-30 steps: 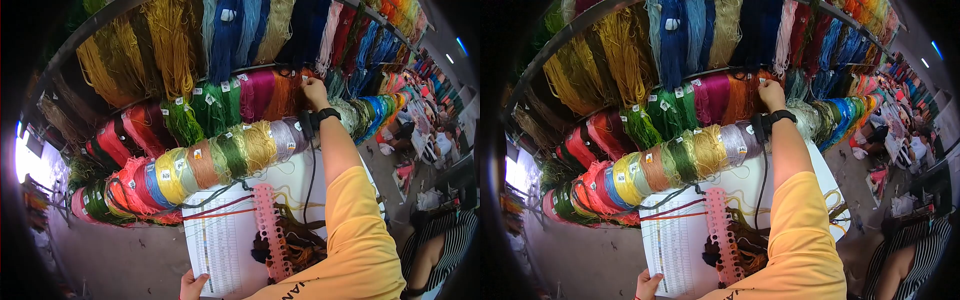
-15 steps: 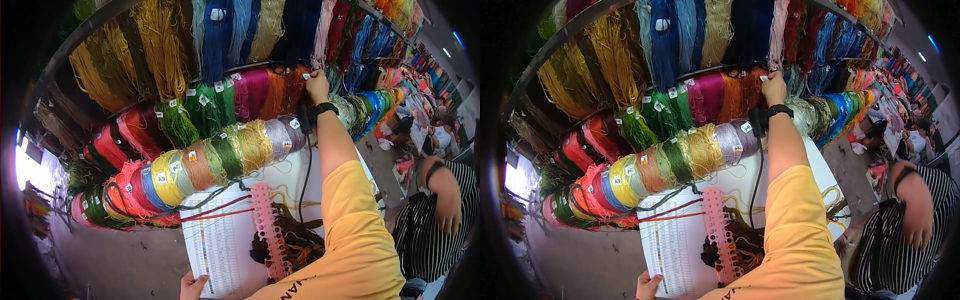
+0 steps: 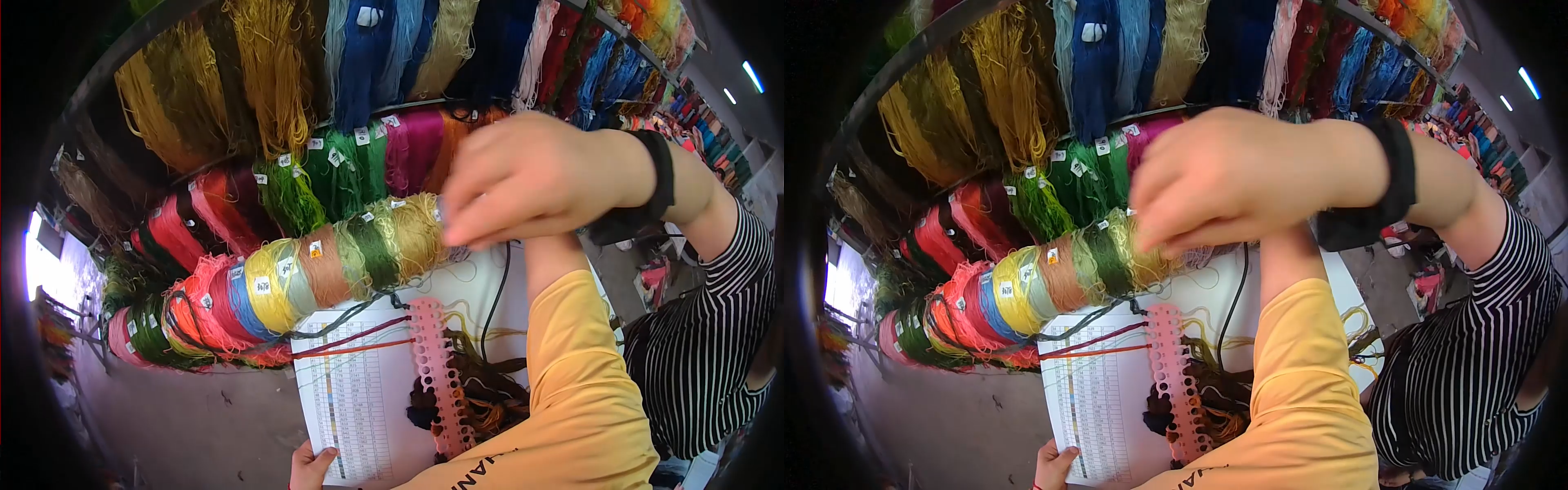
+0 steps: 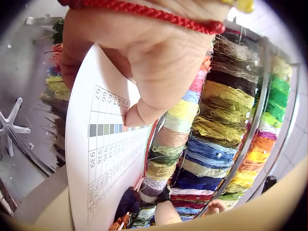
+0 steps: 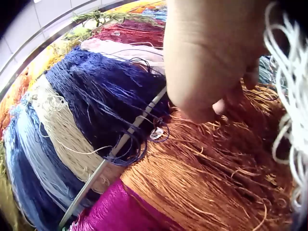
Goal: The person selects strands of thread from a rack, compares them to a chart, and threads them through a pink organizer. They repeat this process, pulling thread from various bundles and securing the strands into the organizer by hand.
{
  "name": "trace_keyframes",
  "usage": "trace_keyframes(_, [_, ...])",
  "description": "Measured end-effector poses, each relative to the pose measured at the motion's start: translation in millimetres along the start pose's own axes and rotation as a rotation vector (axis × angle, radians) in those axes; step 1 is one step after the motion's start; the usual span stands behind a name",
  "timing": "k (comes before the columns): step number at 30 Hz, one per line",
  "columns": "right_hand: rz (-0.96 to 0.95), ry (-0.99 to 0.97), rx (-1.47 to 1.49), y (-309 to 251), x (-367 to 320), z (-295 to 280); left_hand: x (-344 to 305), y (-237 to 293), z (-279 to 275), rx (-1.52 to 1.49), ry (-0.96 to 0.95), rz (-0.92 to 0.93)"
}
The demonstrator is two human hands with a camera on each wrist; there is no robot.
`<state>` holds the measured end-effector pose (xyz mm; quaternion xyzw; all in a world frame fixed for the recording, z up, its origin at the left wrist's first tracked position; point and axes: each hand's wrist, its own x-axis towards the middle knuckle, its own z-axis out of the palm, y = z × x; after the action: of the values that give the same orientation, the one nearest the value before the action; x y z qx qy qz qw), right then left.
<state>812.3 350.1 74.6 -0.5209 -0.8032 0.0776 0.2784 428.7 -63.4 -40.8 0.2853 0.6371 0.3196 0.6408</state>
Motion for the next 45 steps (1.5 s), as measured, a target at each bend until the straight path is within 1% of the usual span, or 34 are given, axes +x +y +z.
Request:
trace_keyframes(2, [-0.644,-0.255,0.094,-101.1,-8.8,-31.7,0.0,2.1,0.2,0.014,-0.001,-0.015])
trace_keyframes(3, [-0.887,-0.345,0.065,-136.6,-10.3,-34.5,0.2,1.4,0.1,0.008,-0.003,-0.009])
trace_keyframes(4, [-1.062,-0.408,0.008,-160.6,-9.1,-31.4,0.3,0.4,-0.2,0.002,-0.004,-0.004])
trace_keyframes(5, [-1.147,-0.447,-0.065,-170.4,-3.1,-23.2,0.1,-0.6,-0.9,-0.003,-0.007,0.0])
trace_keyframes(8, [-1.14,-0.518,-0.196,-172.4,5.9,5.9,0.2,-4.1,-3.1,-0.003,-0.004,-0.012])
trace_keyframes(11, [-1.08,-0.545,-0.145,-162.2,7.8,40.2,-1.6,0.5,-2.6,-0.006,-0.021,-0.006])
trace_keyframes(13, [-1.058,-0.572,-0.141,-162.0,9.5,48.4,-0.3,-1.9,-3.1,-0.02,-0.024,0.01])
trace_keyframes(15, [-1.042,-0.604,-0.178,-166.0,8.8,52.3,0.1,-3.9,-3.3,-0.035,-0.02,0.028])
trace_keyframes(18, [-0.979,-0.627,-0.082,-169.8,9.1,55.2,1.5,-5.7,-2.5,-0.056,-0.013,0.043])
trace_keyframes(21, [-0.926,-0.676,-0.144,-180.2,10.1,49.7,3.6,-11.5,-4.7,-0.071,-0.014,0.037])
trace_keyframes(24, [-1.068,-0.726,0.095,-183.2,21.4,35.3,3.9,-12.9,-5.5,-0.071,-0.029,0.041])
trace_keyframes(27, [-1.003,-0.664,0.024,-171.7,15.0,65.6,0.6,-3.3,-3.4,-0.073,-0.034,0.03])
trace_keyframes(30, [-1.051,-0.691,0.091,-189.9,17.1,38.0,1.2,-4.6,-4.6,-0.085,-0.045,0.023])
trace_keyframes(31, [-1.061,-0.692,0.05,-187.4,18.1,43.4,2.0,-7.1,-5.3,-0.094,-0.05,0.028])
trace_keyframes(34, [-0.983,-0.635,0.062,-175.8,13.2,64.1,2.5,-6.3,-4.5,-0.127,-0.062,0.037])
trace_keyframes(37, [-0.947,-0.572,0.048,-166.2,16.8,67.3,1.9,-3.1,-4.0,-0.124,-0.062,0.031])
trace_keyframes(40, [-0.941,-0.581,0.094,-161.0,22.3,67.2,1.7,-0.4,-3.2,-0.118,-0.064,0.022])
trace_keyframes(43, [-0.98,-0.574,0.147,-156.7,16.8,73.3,2.2,0.2,-2.9,-0.123,-0.066,0.018])
trace_keyframes(45, [-0.967,-0.547,0.11,-157.6,11.1,78.8,2.6,0.2,-3.3,-0.126,-0.068,0.019])
